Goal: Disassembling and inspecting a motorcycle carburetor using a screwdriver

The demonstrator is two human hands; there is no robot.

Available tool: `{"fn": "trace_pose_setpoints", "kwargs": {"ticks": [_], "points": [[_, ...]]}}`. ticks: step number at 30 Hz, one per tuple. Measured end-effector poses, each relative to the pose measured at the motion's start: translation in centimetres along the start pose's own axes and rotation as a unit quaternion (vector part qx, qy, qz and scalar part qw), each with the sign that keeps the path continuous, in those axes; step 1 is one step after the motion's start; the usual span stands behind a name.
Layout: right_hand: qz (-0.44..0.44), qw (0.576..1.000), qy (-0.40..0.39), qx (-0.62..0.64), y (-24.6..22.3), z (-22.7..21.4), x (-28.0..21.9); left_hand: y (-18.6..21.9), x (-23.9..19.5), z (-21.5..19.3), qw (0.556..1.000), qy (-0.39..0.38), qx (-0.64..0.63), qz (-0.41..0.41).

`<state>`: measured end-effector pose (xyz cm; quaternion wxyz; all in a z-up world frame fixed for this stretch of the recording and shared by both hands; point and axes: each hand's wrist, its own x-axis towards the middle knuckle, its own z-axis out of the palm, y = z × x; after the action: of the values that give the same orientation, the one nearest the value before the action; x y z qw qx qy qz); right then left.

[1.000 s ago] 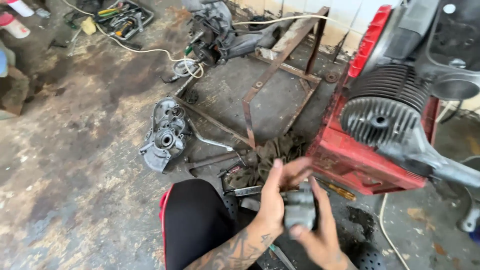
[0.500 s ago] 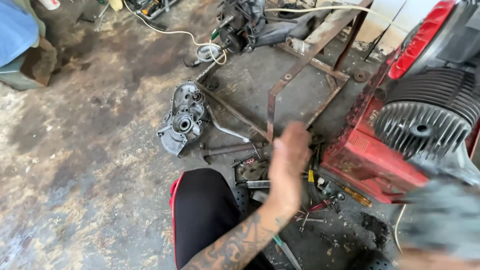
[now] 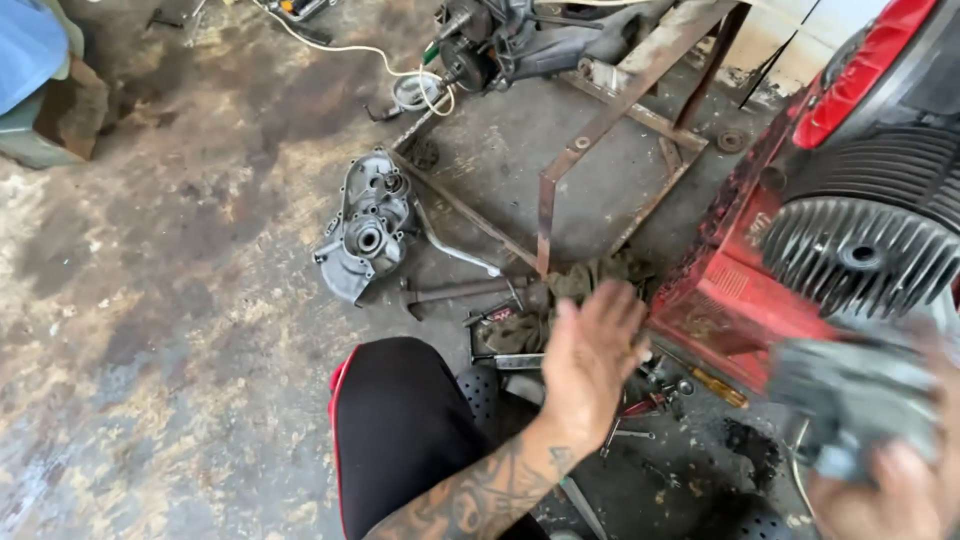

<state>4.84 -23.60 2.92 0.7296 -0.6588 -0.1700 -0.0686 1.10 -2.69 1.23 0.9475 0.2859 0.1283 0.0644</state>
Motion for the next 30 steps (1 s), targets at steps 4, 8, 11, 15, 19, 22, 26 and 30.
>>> {"fn": "trace_pose_setpoints", "kwargs": {"ticks": [4,8,11,15,19,22,26,30], "points": [[0.023,0.992,-0.117,-0.046,3.3,-1.6,-2.9,0.7,0.1,1.1,0.994,-0.058,-0.043,0.078],[-0.063,0.954,-0.261,-0.134,4.9,5.1,-5.4,-0.3,-1.6,-1.2,0.993,-0.029,-0.074,-0.092],[0.068,0.969,-0.209,-0.111,7.7,3.5,-4.6,-2.8,-0.1,-2.0,0.993,0.089,-0.053,-0.050],[0.043,0.971,-0.162,-0.171,4.8,3.9,-2.7,-4.6,-1.8,-1.5,0.999,0.031,0.039,-0.009],[-0.160,0.878,-0.181,-0.413,5.2,4.3,-2.1,-4.4,-2.5,-1.3,0.997,-0.001,0.021,-0.073],[-0.142,0.871,-0.240,-0.403,4.8,4.2,-1.8,-3.8,-2.1,-2.0,0.994,0.041,0.057,-0.084],[0.022,0.948,-0.228,-0.220,1.2,5.0,-1.2,-5.7,-0.5,-5.8,0.994,-0.038,-0.007,-0.100],[0.124,0.970,-0.203,-0.054,5.1,3.2,-1.2,-4.2,-1.7,-5.4,0.986,-0.088,-0.051,-0.133]]}}
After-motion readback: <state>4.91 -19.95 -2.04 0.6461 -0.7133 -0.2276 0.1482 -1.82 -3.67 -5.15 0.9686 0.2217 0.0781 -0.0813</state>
